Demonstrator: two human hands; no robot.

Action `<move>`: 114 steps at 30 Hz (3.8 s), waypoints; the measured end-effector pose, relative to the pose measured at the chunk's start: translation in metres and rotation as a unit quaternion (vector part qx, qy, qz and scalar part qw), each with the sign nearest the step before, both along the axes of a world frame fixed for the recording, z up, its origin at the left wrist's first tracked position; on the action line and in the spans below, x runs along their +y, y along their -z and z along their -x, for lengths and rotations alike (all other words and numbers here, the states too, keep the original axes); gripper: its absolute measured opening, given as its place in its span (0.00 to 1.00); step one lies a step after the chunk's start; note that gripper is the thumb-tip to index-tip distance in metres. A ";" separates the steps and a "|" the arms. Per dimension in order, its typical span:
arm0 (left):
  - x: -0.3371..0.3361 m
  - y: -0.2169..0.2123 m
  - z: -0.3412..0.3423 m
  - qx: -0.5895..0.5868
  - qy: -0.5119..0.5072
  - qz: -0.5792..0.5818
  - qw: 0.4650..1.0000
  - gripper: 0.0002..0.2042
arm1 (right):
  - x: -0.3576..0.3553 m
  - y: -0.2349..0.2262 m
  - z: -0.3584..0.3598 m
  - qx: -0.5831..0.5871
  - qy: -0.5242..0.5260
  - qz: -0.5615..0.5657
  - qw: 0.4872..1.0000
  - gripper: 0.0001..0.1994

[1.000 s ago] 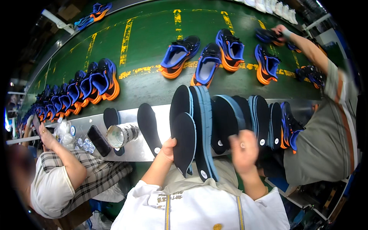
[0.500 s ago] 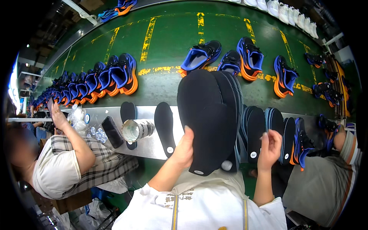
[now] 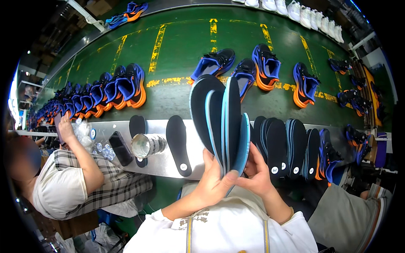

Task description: The person picks up a stack of insoles from a blue basket and places them on a metal workbench. They then pick up shoes one by one and slide an insole into each shoe, pushing it down to fit before placing the shoe back on the assembly line.

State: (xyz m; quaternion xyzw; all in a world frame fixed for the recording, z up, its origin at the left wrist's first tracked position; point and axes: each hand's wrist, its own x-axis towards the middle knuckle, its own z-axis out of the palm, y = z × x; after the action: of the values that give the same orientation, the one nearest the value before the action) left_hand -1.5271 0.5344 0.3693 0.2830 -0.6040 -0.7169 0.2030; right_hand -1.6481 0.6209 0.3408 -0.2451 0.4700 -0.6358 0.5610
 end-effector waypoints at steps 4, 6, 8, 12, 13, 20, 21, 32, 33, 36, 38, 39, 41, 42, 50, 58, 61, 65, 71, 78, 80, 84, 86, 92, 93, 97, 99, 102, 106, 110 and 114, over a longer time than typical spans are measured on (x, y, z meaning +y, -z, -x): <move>-0.001 0.000 0.003 -0.043 -0.032 0.014 0.998 0.22 | -0.003 -0.005 -0.001 -0.031 0.004 0.001 1.000 0.49; 0.002 0.004 0.002 -0.045 -0.043 0.036 0.997 0.22 | -0.003 -0.004 -0.001 -0.032 0.004 0.002 0.999 0.48; 0.005 0.011 0.000 -0.037 -0.038 0.006 0.999 0.22 | -0.001 -0.001 -0.001 -0.023 0.010 0.011 1.000 0.48; 0.011 0.023 -0.003 -0.032 -0.073 -0.015 0.997 0.21 | 0.000 0.003 -0.003 -0.014 0.006 0.015 1.000 0.48; 0.013 0.026 -0.005 -0.025 -0.085 -0.027 0.996 0.21 | 0.001 0.006 -0.004 -0.013 0.009 0.018 1.000 0.48; 0.015 0.037 -0.020 -0.008 -0.065 -0.056 0.996 0.21 | 0.004 0.021 -0.008 -0.012 0.003 0.050 0.999 0.47; 0.015 0.040 -0.022 -0.017 -0.058 -0.044 0.997 0.22 | 0.005 0.023 -0.010 -0.020 0.016 0.047 0.999 0.45; 0.016 0.047 -0.029 0.121 -0.076 -0.102 0.985 0.26 | 0.000 0.021 -0.018 -0.007 0.002 0.033 0.999 0.44; 0.015 0.047 -0.029 0.113 -0.070 -0.096 0.986 0.27 | 0.000 0.022 -0.019 -0.005 0.003 0.033 0.999 0.44; 0.017 0.047 -0.029 0.132 -0.074 -0.105 0.983 0.27 | 0.002 0.024 -0.022 -0.001 0.031 0.032 0.999 0.44; 0.017 0.050 -0.031 0.141 -0.070 -0.098 0.983 0.26 | 0.004 0.026 -0.022 0.007 0.025 0.033 0.999 0.44; 0.017 0.051 -0.031 0.148 -0.066 -0.090 0.983 0.26 | 0.005 0.026 -0.022 0.009 0.026 0.035 0.999 0.44; 0.018 0.051 -0.031 0.149 -0.066 -0.096 0.982 0.26 | 0.006 0.026 -0.022 0.013 0.023 0.036 0.999 0.45; 0.018 0.050 -0.032 0.149 -0.066 -0.103 0.981 0.26 | 0.007 0.027 -0.023 0.013 0.022 0.037 0.999 0.45; 0.024 0.054 -0.033 0.166 -0.062 -0.081 0.981 0.25 | 0.014 0.028 -0.022 0.015 -0.002 0.059 0.998 0.44; 0.008 0.066 -0.077 0.067 -0.224 -0.191 0.953 0.24 | 0.035 0.056 0.026 0.073 0.194 -0.064 0.976 0.29; -0.011 0.072 -0.109 0.107 -0.331 -0.135 0.928 0.26 | 0.049 0.081 0.057 0.114 0.284 -0.152 0.940 0.27; -0.020 0.060 -0.134 0.154 -0.409 -0.075 0.896 0.27 | 0.024 0.096 0.031 0.306 0.145 -0.304 0.891 0.34; -0.009 0.046 -0.141 0.184 -0.397 -0.113 0.892 0.30 | -0.067 0.134 -0.065 0.347 -0.058 -0.234 0.906 0.38; 0.015 0.055 -0.119 0.179 -0.265 -0.173 0.932 0.19 | -0.052 0.143 -0.050 0.278 0.007 -0.121 0.953 0.14; 0.022 0.064 -0.114 0.119 -0.228 -0.119 0.959 0.19 | -0.047 0.079 -0.043 0.076 0.066 -0.079 0.992 0.15; 0.030 0.074 -0.088 0.095 -0.184 -0.005 0.978 0.21 | -0.036 -0.001 -0.052 0.163 0.037 0.052 0.985 0.23; 0.023 0.064 -0.078 0.183 -0.125 -0.142 0.965 0.22 | -0.030 -0.005 -0.047 0.175 0.074 0.047 0.981 0.25; 0.001 0.076 -0.031 0.328 -0.043 -0.352 0.875 0.37 | -0.015 -0.013 -0.035 0.408 0.141 0.082 0.898 0.21; -0.001 0.079 -0.025 0.372 -0.020 -0.376 0.849 0.38 | -0.016 -0.018 -0.033 0.474 0.151 0.119 0.859 0.20; 0.002 0.084 -0.005 0.374 -0.007 -0.416 0.829 0.36 | -0.012 -0.029 -0.023 0.562 0.172 0.144 0.796 0.20; 0.007 0.082 0.005 0.289 -0.038 -0.416 0.861 0.35 | -0.011 -0.028 -0.019 0.580 0.181 0.149 0.781 0.20; 0.014 0.077 0.019 0.190 -0.075 -0.416 0.886 0.33 | -0.004 -0.023 -0.012 0.578 0.183 0.161 0.779 0.20; 0.022 0.083 0.028 0.186 -0.039 -0.321 0.928 0.32 | 0.001 -0.022 0.000 0.580 0.182 0.146 0.780 0.20; 0.021 0.108 0.027 0.143 -0.108 -0.413 0.893 0.34 | 0.011 -0.018 0.015 0.518 0.168 0.179 0.819 0.18; 0.007 0.108 0.019 0.246 -0.015 -0.567 0.786 0.41 | 0.044 -0.007 0.046 0.179 0.161 0.008 0.971 0.18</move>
State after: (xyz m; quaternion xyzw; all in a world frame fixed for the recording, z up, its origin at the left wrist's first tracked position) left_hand -1.5465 0.5419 0.2617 0.1701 -0.0135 -0.9725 0.1584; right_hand -1.6941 0.6650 0.3479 -0.2809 0.5909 -0.6673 0.3559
